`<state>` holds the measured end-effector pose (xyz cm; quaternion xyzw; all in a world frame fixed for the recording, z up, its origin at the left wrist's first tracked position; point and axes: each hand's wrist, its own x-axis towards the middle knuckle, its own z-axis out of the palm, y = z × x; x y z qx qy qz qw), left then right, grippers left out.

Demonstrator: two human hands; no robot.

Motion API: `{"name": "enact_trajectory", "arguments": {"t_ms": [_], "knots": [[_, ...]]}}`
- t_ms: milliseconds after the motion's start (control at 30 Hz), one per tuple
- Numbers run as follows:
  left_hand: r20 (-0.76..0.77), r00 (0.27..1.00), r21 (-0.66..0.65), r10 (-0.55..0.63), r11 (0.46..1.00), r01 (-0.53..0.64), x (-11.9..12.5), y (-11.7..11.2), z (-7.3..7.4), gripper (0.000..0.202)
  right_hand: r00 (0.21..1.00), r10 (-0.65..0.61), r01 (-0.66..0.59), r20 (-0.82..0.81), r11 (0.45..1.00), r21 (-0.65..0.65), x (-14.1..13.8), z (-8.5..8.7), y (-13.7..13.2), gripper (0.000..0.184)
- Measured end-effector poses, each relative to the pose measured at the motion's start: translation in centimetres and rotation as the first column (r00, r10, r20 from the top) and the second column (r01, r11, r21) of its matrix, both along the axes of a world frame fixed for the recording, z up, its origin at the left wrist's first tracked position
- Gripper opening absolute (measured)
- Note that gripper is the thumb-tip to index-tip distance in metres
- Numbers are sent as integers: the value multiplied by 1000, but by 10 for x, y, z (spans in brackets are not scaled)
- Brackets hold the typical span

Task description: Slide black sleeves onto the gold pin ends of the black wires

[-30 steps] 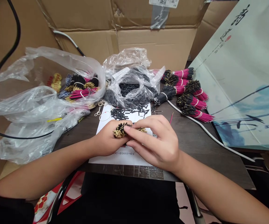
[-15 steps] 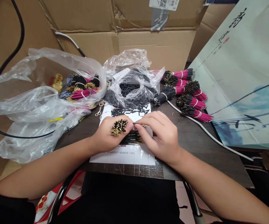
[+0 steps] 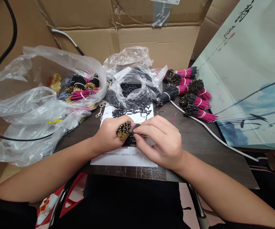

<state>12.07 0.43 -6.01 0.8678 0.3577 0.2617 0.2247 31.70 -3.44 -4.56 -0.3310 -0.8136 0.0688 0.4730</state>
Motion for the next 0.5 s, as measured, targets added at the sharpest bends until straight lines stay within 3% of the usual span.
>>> {"name": "enact_trajectory", "arguments": {"t_ms": [500], "knots": [[-117, 992, 87, 41, 996, -31, 0, 2, -1, 18, 992, -17, 13, 122, 999, 37, 0, -2, 2, 28]]}}
